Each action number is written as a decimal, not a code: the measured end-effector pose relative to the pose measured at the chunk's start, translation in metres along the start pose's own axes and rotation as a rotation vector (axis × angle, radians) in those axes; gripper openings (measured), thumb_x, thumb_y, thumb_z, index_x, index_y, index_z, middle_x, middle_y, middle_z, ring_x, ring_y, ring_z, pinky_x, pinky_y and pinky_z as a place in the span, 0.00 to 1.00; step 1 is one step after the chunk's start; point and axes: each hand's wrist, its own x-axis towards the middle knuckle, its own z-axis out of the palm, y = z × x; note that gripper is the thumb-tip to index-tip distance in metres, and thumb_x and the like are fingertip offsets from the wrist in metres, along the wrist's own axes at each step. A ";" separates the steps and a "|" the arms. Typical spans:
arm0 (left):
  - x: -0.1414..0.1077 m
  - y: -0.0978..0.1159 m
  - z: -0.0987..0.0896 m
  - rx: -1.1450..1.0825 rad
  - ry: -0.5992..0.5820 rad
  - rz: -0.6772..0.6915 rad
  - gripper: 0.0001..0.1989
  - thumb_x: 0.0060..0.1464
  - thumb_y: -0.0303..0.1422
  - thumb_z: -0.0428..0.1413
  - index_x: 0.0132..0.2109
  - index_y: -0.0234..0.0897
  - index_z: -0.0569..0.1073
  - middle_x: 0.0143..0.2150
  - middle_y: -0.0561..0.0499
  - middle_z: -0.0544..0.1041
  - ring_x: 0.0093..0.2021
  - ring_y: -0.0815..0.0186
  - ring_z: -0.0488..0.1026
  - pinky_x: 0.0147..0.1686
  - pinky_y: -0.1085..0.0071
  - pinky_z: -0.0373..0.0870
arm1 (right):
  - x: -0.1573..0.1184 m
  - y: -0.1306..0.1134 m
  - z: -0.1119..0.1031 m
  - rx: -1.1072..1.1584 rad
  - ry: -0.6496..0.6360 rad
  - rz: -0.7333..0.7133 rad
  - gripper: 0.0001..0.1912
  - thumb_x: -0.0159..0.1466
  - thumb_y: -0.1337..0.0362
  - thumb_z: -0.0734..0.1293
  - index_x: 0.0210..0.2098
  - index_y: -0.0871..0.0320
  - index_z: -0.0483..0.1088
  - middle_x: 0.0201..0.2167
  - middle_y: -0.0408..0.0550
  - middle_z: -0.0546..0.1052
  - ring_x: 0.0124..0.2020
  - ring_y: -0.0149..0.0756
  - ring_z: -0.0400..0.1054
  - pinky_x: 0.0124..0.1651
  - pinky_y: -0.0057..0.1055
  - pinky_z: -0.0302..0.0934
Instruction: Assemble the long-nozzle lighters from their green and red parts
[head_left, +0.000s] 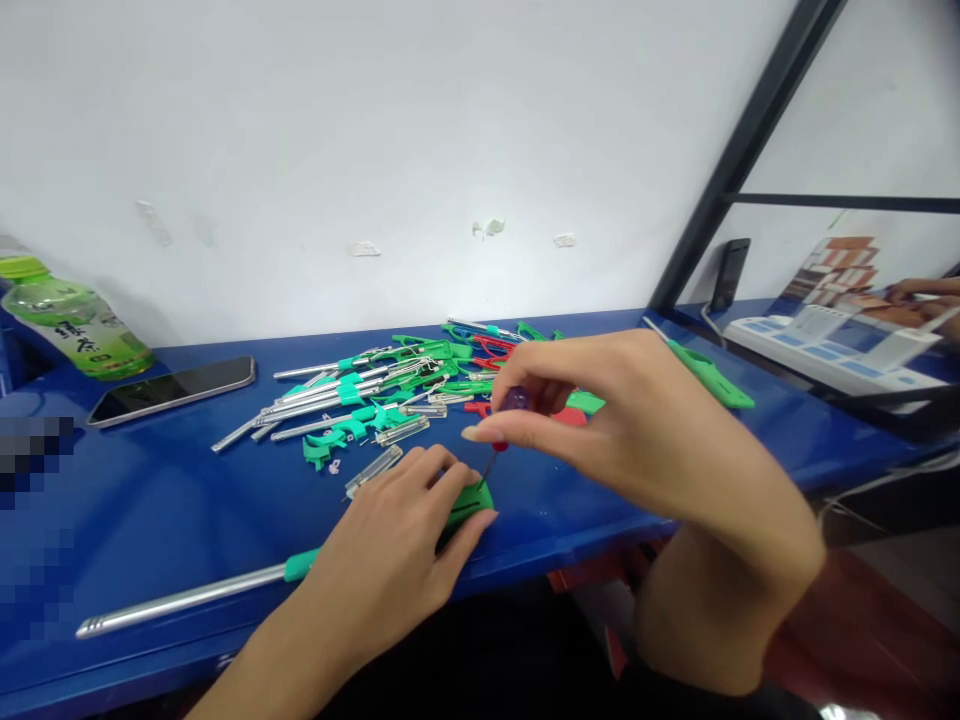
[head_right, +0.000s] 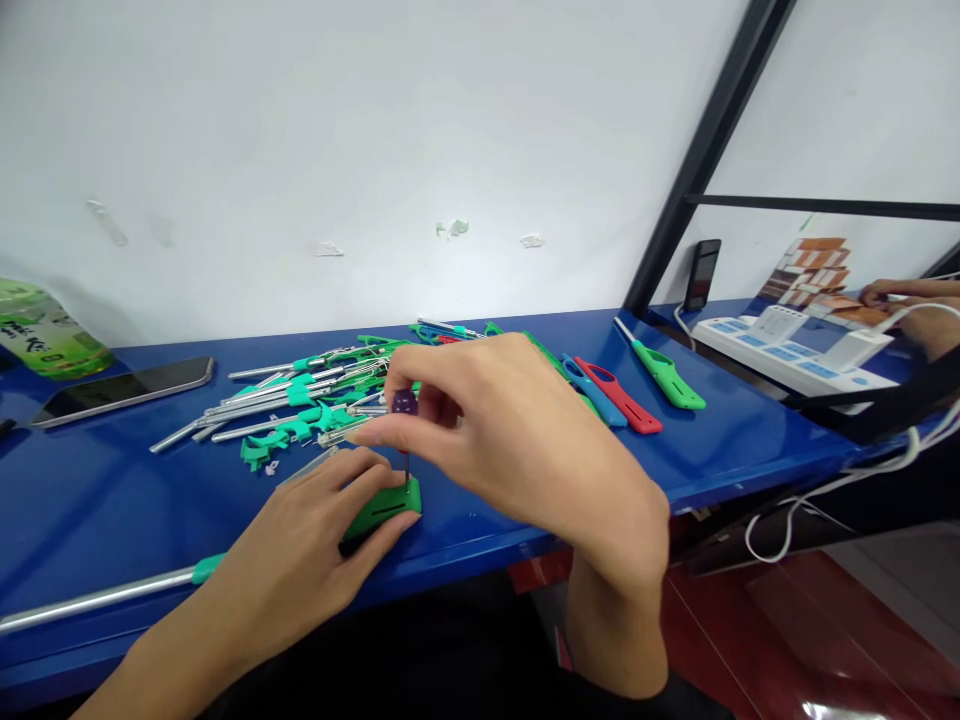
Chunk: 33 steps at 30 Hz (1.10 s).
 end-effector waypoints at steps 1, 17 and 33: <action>-0.001 -0.001 -0.001 -0.002 -0.011 -0.009 0.08 0.75 0.37 0.53 0.50 0.41 0.76 0.46 0.47 0.78 0.45 0.54 0.77 0.44 0.56 0.75 | 0.002 0.000 0.003 -0.001 0.019 0.000 0.14 0.71 0.53 0.76 0.34 0.55 0.79 0.30 0.40 0.82 0.30 0.32 0.73 0.35 0.30 0.61; 0.001 -0.003 0.008 0.114 0.129 0.014 0.14 0.77 0.34 0.48 0.49 0.41 0.79 0.43 0.47 0.83 0.44 0.54 0.82 0.38 0.61 0.76 | 0.010 -0.008 0.024 0.002 0.063 -0.067 0.30 0.71 0.44 0.74 0.25 0.55 0.60 0.20 0.35 0.65 0.23 0.27 0.55 0.28 0.31 0.45; 0.006 0.001 0.001 -0.006 0.019 -0.036 0.11 0.77 0.32 0.50 0.47 0.41 0.77 0.46 0.50 0.80 0.45 0.56 0.80 0.42 0.60 0.75 | -0.003 -0.007 -0.003 0.135 -0.039 -0.095 0.08 0.75 0.65 0.69 0.45 0.50 0.82 0.37 0.40 0.87 0.31 0.32 0.79 0.37 0.29 0.70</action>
